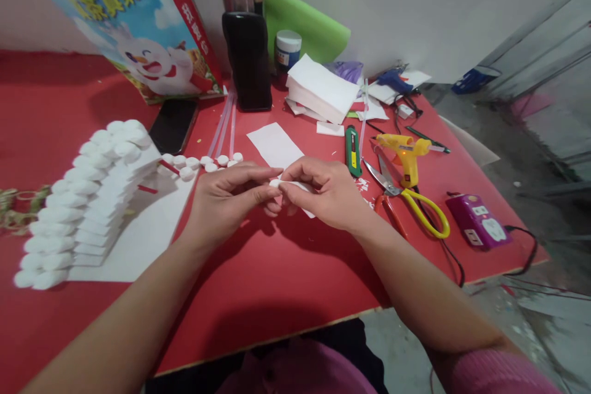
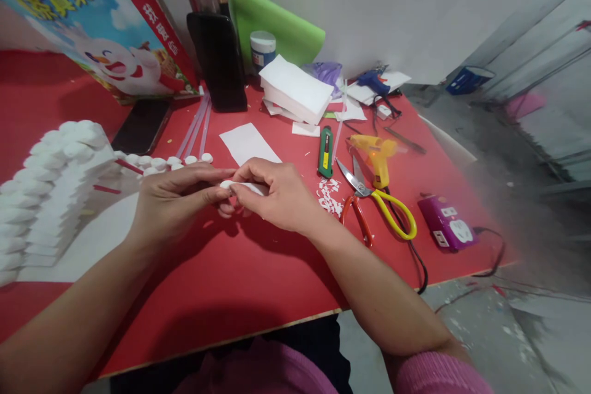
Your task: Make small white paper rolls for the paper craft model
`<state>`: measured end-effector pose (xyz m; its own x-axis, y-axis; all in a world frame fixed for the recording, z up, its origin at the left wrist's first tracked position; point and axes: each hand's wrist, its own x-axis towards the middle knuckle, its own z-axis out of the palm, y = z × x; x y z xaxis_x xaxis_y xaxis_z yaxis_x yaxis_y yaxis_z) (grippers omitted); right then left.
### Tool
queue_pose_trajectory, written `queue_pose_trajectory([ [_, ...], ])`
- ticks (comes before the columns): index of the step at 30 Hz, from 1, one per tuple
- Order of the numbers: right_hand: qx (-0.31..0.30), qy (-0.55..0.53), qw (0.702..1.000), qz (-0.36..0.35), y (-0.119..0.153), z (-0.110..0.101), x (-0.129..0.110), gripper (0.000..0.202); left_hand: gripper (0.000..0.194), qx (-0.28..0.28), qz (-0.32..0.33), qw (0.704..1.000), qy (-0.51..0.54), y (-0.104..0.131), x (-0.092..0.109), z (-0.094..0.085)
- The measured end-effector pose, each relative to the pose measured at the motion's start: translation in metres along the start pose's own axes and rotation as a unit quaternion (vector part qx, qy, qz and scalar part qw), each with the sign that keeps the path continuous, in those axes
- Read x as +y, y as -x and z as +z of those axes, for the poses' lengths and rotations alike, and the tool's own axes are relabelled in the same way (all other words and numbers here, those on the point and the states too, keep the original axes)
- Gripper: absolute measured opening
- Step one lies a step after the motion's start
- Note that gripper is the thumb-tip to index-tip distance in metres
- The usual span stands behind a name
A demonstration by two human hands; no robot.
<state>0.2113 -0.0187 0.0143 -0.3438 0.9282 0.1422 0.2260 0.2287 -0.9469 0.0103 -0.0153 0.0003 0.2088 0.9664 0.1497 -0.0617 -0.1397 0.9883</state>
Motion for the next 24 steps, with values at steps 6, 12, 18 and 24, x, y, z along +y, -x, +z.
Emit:
queue_pose_trajectory([
  [6,0.015,0.027,0.999,-0.007,-0.001,0.003,0.004,0.014,0.007,0.003,0.043,0.997,-0.060,0.001,-0.001,0.003],
  [12,0.054,0.083,0.995,0.012,-0.001,0.009,0.003,0.016,0.003,0.048,0.112,0.978,-0.169,-0.003,-0.006,0.000],
  [18,0.020,0.112,0.993,-0.024,-0.001,0.007,0.004,0.010,0.009,0.016,0.066,0.985,-0.160,-0.004,-0.013,-0.004],
  [24,-0.006,0.089,0.996,-0.001,0.000,0.005,0.003,0.009,0.010,0.014,0.068,0.980,-0.185,-0.002,-0.016,-0.002],
])
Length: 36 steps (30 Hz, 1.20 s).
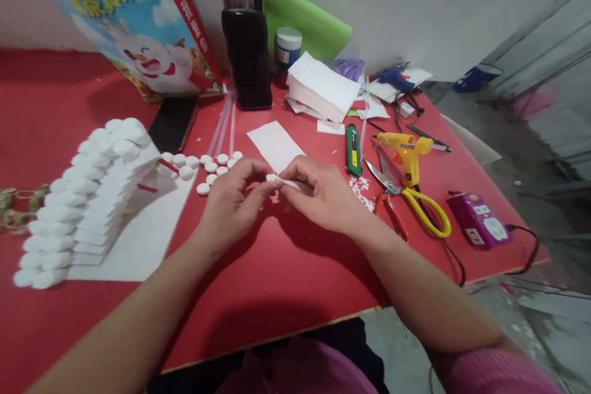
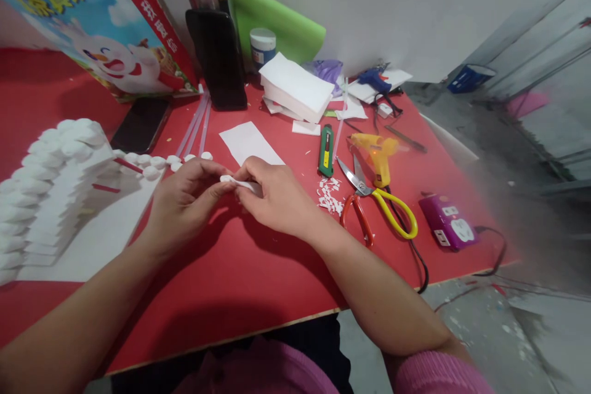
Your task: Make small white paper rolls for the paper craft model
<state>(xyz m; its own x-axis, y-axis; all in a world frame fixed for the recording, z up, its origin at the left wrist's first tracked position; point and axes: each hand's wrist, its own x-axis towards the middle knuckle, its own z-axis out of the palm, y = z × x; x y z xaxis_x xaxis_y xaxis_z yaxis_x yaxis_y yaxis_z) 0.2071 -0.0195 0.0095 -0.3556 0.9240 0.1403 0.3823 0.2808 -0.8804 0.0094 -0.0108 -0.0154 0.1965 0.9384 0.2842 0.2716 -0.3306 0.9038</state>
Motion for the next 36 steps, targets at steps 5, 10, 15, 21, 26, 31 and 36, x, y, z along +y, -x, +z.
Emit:
queue_pose_trajectory([
  [5,-0.057,-0.252,0.959,0.113,-0.004,-0.003,-0.002,0.024,0.018,-0.022,-0.079,0.983,0.161,-0.005,0.001,-0.005],
  [10,-0.192,-0.494,0.813,0.242,-0.013,-0.008,0.006,0.044,0.020,-0.006,-0.104,0.977,0.185,-0.008,-0.003,-0.008],
  [15,-0.190,-0.532,0.791,0.235,-0.012,-0.005,0.012,0.028,0.012,-0.022,-0.078,0.985,0.151,-0.007,-0.003,-0.012],
  [21,-0.154,-0.510,0.819,0.215,-0.009,-0.002,0.009,0.032,0.008,-0.045,-0.086,0.984,0.149,-0.008,0.001,-0.016],
  [26,-0.114,-0.361,0.913,0.152,-0.008,0.000,0.000,0.033,0.014,-0.015,-0.097,0.983,0.157,-0.008,0.006,-0.010],
  [31,0.009,-0.073,0.994,0.083,-0.004,0.004,-0.006,0.025,0.013,-0.005,-0.092,0.984,0.152,-0.008,0.007,-0.009],
  [36,0.091,0.003,0.995,0.032,0.000,0.013,-0.004,0.022,0.016,0.028,-0.071,0.987,0.143,-0.008,0.009,-0.008],
])
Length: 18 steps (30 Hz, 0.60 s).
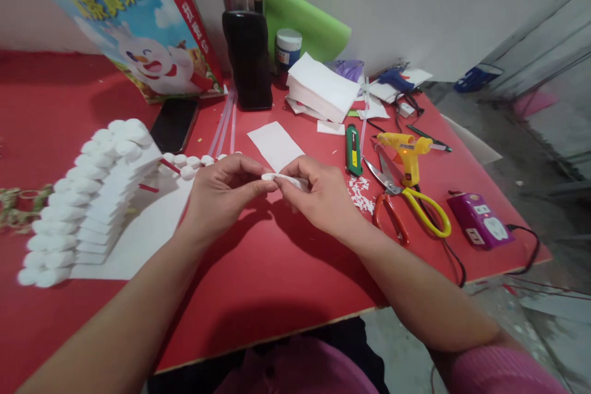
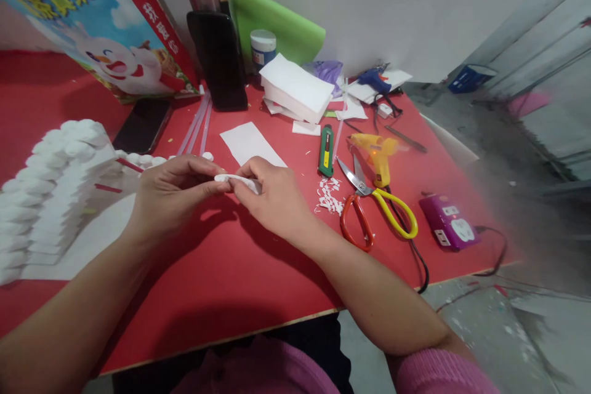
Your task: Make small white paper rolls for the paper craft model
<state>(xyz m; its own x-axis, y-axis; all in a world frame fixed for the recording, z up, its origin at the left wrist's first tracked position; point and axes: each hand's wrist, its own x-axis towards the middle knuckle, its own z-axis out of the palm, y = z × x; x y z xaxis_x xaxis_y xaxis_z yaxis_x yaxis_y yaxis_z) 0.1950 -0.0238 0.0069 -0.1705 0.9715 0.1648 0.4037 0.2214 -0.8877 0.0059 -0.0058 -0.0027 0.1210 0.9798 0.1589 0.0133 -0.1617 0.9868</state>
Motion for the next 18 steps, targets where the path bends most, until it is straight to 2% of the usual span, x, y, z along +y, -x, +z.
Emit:
queue_pose_trajectory([
  [5,-0.020,-0.026,0.996,-0.086,0.003,-0.003,0.000,0.015,0.022,0.003,0.005,0.999,0.041,0.002,0.003,0.002],
  [11,-0.048,-0.003,0.980,-0.193,0.001,-0.011,0.001,0.014,0.027,-0.031,0.019,0.998,0.059,0.001,0.003,0.000],
  [18,-0.049,0.020,0.982,-0.182,0.000,-0.011,0.003,0.013,0.037,-0.015,0.006,0.999,0.047,0.002,0.006,0.004],
])
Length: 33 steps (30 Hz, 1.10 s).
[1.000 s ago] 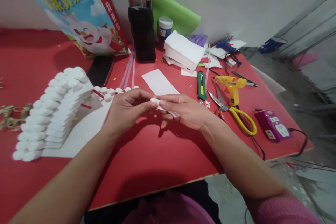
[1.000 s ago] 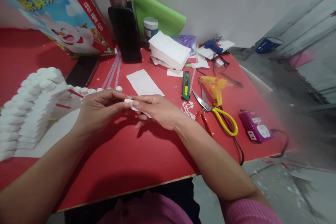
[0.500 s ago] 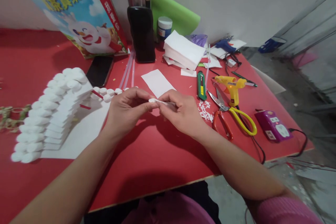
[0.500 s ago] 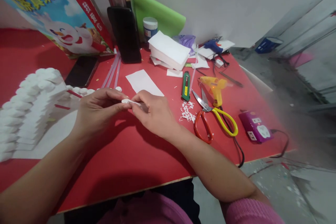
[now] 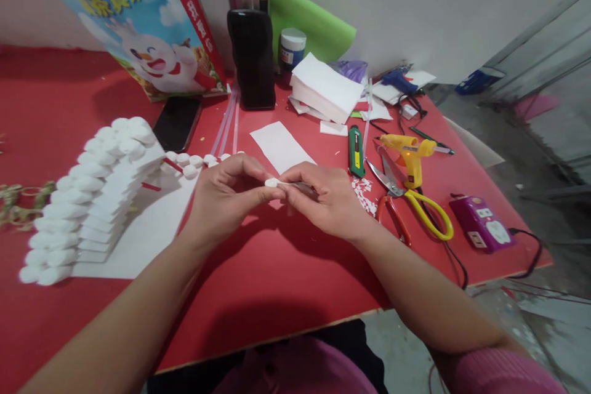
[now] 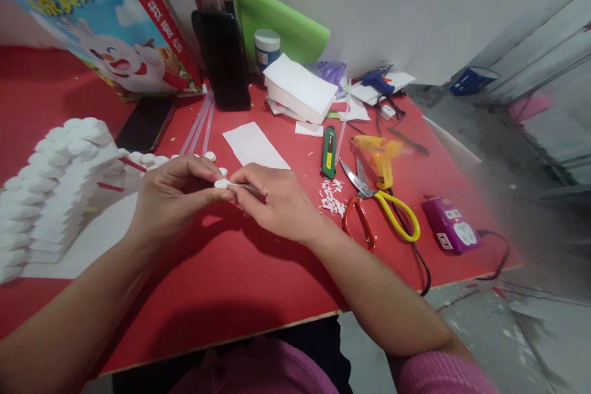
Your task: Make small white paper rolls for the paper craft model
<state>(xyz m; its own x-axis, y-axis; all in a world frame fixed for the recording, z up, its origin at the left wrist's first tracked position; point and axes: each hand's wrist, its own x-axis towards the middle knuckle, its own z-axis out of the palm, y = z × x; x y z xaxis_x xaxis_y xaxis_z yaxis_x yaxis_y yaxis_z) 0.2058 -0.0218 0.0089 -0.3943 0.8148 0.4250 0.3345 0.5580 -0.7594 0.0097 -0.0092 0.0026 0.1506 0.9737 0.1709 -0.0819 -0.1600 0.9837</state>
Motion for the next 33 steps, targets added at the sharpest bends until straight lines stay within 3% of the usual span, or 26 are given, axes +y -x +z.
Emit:
queue_pose_trajectory([
  [5,0.015,0.017,1.000,0.021,0.001,0.002,0.000,0.012,0.027,0.028,-0.020,0.999,0.003,0.005,-0.001,0.005],
  [10,0.037,0.000,0.997,0.067,0.002,0.004,0.000,0.013,0.004,0.004,-0.018,0.998,-0.061,0.008,0.002,0.006],
  [17,0.025,0.007,0.994,0.108,-0.001,0.003,0.003,0.015,0.017,-0.055,-0.026,0.990,-0.126,0.005,0.005,0.005],
  [22,0.012,-0.010,0.985,0.173,-0.003,0.004,0.005,0.017,0.016,-0.036,-0.067,0.992,-0.099,0.005,0.001,0.005],
  [26,0.021,0.026,0.982,0.187,-0.005,0.007,0.005,0.015,0.015,-0.028,-0.084,0.992,-0.085,0.006,-0.004,0.005],
  [33,0.043,0.158,0.976,0.147,0.000,0.013,0.003,0.010,0.010,0.003,-0.025,0.994,-0.108,0.008,-0.009,0.016],
])
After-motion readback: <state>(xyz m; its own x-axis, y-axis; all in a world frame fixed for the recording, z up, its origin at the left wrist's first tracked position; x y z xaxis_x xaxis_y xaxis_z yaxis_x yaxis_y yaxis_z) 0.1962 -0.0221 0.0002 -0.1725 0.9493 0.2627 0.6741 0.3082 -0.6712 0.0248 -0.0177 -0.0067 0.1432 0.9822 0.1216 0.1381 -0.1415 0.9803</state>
